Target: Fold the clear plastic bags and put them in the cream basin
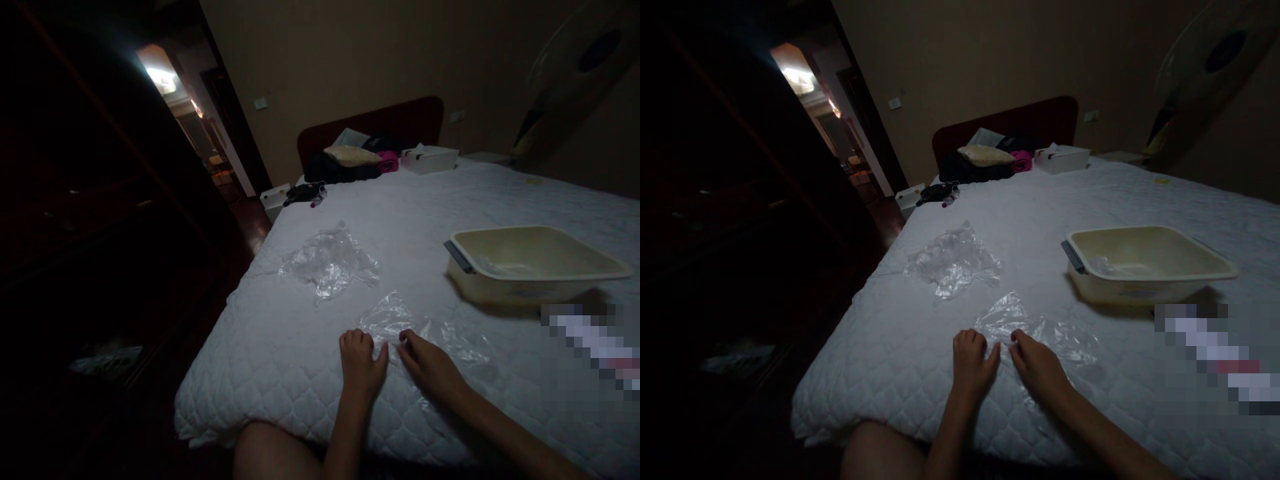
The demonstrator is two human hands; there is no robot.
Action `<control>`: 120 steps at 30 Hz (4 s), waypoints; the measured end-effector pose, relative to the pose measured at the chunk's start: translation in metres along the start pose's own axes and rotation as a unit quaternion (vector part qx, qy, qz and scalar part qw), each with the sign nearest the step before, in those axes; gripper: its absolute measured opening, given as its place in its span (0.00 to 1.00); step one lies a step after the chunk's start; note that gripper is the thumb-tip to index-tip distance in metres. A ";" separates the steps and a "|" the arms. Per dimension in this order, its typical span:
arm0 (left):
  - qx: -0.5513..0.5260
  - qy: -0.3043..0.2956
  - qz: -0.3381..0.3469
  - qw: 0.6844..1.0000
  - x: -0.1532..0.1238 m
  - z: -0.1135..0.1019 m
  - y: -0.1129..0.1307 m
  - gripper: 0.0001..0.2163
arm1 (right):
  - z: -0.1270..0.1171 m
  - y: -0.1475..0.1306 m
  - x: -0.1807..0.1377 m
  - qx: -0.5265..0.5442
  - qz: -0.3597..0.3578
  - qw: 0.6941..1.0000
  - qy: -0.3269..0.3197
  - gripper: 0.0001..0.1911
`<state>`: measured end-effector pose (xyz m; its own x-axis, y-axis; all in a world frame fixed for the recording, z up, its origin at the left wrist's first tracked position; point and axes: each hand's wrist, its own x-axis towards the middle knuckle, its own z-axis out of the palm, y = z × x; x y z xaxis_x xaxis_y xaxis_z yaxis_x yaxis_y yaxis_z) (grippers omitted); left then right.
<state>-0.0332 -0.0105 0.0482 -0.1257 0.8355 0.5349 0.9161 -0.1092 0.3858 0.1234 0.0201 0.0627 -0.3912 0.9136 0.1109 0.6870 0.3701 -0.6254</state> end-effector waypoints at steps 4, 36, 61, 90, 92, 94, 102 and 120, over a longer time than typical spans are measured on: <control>-0.040 0.054 0.029 0.997 -0.004 -0.007 0.004 0.04 | 0.000 -0.001 0.001 0.009 0.002 1.000 -0.004 0.12; -0.017 -0.141 0.190 0.971 -0.029 -0.015 0.013 0.05 | -0.044 0.039 -0.032 -0.061 -0.264 0.961 -0.058 0.15; -0.022 -0.114 0.203 0.972 -0.027 -0.011 0.017 0.03 | -0.043 0.031 -0.039 -0.063 -0.265 0.959 -0.081 0.16; -0.015 -0.044 0.251 0.967 -0.029 -0.011 0.021 0.03 | -0.020 0.029 -0.011 0.012 -0.014 1.000 0.000 0.10; -0.008 -0.057 0.262 0.963 -0.030 -0.009 0.020 0.02 | -0.022 0.029 -0.009 0.021 -0.011 1.000 0.010 0.10; -0.003 -0.068 0.266 0.961 -0.030 -0.007 0.019 0.04 | -0.023 0.030 -0.007 0.021 -0.012 1.000 0.019 0.10; 0.005 -0.063 0.247 0.967 -0.031 -0.003 0.017 0.03 | -0.019 0.032 -0.003 -0.029 -0.044 0.999 -0.001 0.09; 0.030 -0.162 0.336 0.927 -0.038 -0.008 0.035 0.03 | -0.047 0.070 -0.064 -0.150 -0.349 0.924 0.032 0.14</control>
<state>0.0011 -0.0503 0.0471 0.5929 0.7089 0.3819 0.7672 -0.6414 -0.0006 0.2252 -0.0048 0.0485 -0.7734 0.4387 0.4575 0.4231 0.8948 -0.1428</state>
